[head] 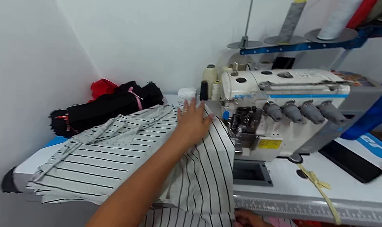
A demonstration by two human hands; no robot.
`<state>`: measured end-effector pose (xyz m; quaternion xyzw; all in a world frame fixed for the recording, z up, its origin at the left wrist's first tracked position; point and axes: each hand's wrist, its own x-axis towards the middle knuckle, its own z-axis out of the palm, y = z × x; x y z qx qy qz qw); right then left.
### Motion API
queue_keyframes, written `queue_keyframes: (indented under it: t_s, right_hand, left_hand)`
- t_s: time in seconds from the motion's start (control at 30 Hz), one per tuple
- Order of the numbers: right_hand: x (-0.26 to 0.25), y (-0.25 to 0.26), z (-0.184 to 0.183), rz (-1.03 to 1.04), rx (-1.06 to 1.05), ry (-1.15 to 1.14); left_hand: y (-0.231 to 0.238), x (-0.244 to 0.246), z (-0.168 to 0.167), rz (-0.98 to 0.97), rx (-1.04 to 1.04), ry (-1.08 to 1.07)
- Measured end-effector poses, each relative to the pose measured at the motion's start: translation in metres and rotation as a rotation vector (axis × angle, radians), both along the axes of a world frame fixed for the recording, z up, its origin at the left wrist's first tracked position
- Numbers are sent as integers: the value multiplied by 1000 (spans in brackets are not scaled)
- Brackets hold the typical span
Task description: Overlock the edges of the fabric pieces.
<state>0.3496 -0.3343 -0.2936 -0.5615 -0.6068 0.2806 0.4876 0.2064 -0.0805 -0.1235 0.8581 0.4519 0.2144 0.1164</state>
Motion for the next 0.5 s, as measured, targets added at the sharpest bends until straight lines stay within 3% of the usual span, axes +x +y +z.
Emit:
queue_keyframes:
  t_s: [0.07, 0.17, 0.27, 0.37, 0.5]
  right_hand:
    - [21, -22, -24, -137, -26, -208]
    - [65, -69, -75, -391, -181, -313]
    - [91, -120, -96, -546, -518, -14]
    - [98, -152, -100, -609, -659, 321]
    - [109, -172, -127, -664, -563, 431]
  left_hand:
    - [-34, -16, -5, -161, 190, -253]
    - [-104, -37, -33, -658, 327, -488]
    - [-155, -33, -81, -1070, 105, -373]
    - [-177, -10, -124, -1042, -156, -214]
    - [-190, 8, -147, -1031, -361, -210]
